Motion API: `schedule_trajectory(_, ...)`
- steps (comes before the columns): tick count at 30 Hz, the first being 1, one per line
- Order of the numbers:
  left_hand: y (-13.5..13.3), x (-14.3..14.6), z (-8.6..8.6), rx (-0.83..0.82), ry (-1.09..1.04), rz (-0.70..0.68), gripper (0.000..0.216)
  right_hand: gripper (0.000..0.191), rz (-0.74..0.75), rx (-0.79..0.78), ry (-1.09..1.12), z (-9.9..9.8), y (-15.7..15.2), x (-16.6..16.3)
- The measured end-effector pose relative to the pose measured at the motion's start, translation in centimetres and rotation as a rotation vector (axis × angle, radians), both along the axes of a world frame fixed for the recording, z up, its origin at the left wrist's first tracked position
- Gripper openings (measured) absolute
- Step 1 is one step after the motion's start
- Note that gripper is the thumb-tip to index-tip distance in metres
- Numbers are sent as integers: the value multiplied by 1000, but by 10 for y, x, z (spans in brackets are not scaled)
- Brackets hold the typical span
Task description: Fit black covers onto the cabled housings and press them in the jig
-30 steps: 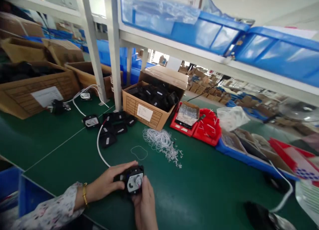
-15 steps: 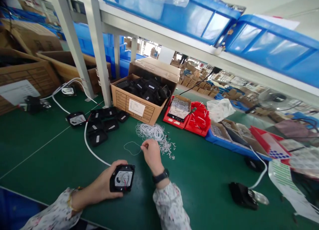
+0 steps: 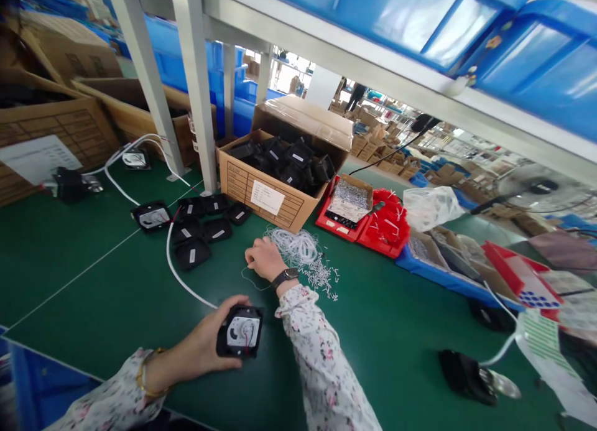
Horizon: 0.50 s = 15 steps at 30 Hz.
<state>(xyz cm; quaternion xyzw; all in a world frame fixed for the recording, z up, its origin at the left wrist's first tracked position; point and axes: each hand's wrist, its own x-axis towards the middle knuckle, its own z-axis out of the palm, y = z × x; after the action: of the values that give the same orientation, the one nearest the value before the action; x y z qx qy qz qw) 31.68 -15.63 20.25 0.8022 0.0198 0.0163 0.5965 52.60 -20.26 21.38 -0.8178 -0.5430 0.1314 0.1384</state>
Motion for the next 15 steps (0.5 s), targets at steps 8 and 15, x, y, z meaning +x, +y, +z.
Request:
schedule_trajectory(8,-4,10,17,-201,104,152,83,15,-86,155,8,24,-36,12)
schedule_trajectory(15,-20,49,27,-272,44,55,80,10,-271,303,-14,110,-89,22)
